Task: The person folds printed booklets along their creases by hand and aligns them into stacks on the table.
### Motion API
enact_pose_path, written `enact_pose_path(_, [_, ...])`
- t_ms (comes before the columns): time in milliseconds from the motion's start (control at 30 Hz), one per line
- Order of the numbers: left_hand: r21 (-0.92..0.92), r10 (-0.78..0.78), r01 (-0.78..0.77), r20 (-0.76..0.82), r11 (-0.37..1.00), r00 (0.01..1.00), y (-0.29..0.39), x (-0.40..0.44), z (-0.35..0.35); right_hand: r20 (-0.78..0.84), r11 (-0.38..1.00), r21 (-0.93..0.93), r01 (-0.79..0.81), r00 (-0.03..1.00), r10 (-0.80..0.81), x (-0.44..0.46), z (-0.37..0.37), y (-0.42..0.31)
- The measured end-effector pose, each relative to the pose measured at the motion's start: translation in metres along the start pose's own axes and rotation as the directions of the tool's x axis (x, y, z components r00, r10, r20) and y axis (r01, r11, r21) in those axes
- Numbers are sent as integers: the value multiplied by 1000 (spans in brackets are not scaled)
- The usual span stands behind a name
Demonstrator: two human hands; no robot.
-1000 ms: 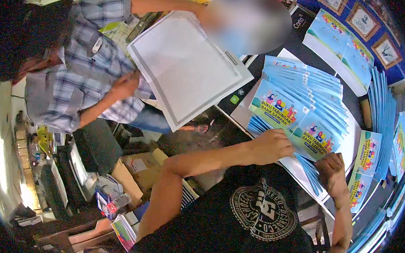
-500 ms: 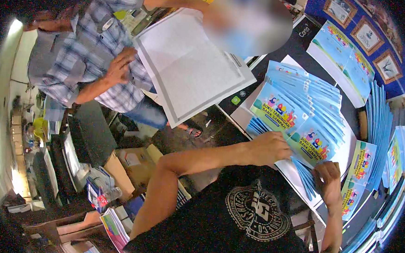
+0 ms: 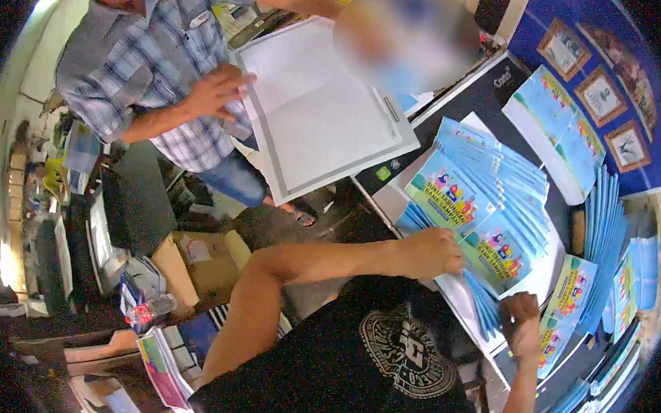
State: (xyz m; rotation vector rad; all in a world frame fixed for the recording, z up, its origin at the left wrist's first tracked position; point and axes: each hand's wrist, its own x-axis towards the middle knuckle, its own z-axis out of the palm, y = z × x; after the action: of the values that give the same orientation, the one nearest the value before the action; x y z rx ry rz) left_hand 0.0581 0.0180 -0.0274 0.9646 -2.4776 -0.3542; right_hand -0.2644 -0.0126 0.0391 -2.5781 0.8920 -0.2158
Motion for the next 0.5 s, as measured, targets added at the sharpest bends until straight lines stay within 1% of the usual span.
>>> enact_pose_path(33, [4, 6, -6, -23, 1000, 1000, 1, 0, 0, -21, 1000, 20, -2, 1000, 2, -2, 3, 3])
enact_pose_path(67, [7, 15, -15, -11, 1000, 1000, 0, -1, 0, -37, 999, 43, -4, 999, 6, -2, 4, 6])
enact_pose_path(133, [12, 25, -25, 14, 1000, 1000, 0, 0, -1, -129, 999, 37, 21, 991, -16, 5, 0, -2])
enact_pose_path(167, [-20, -28, 29, 49, 999, 998, -1, 0, 0, -114, 999, 28, -23, 993, 26, 6, -4, -4])
enact_pose_path(200, [11, -22, 21, 60, 1000, 998, 0, 1, 1, -101, 998, 15, -67, 992, 69, 5, -8, -6])
enact_pose_path(233, [43, -13, 10, 69, 999, 998, 1, 2, -1, -100, 999, 32, -43, 994, 46, 3, -6, -4])
enact_pose_path(267, [76, -3, -3, 79, 997, 997, 2, 3, -1, -85, 999, -28, 28, 996, -31, 1, -7, -4])
enact_pose_path(300, [37, 8, -9, 7, 999, 1000, -1, 2, 1, -84, 999, 13, 38, 996, -37, 2, -9, -6])
enact_pose_path(333, [45, 19, -19, -4, 999, 1000, -2, 2, 5, -80, 997, 56, 48, 996, -44, 3, -11, -6])
enact_pose_path(400, [49, 32, -31, -20, 998, 999, -1, 1, 7, -80, 998, 59, 11, 997, -7, 2, -10, -4])
enact_pose_path(433, [39, 6, -9, 56, 999, 998, 0, 2, 3, -110, 998, 63, 2, 994, 5, 2, -9, -3])
enact_pose_path(467, [27, 3, -4, 36, 1000, 999, -2, 3, 3, -163, 996, 91, 7, 987, 8, 4, -10, -4])
enact_pose_path(500, [12, -3, 3, 17, 1000, 1000, -1, 2, 3, -159, 995, 96, -12, 987, 27, 1, -10, 1])
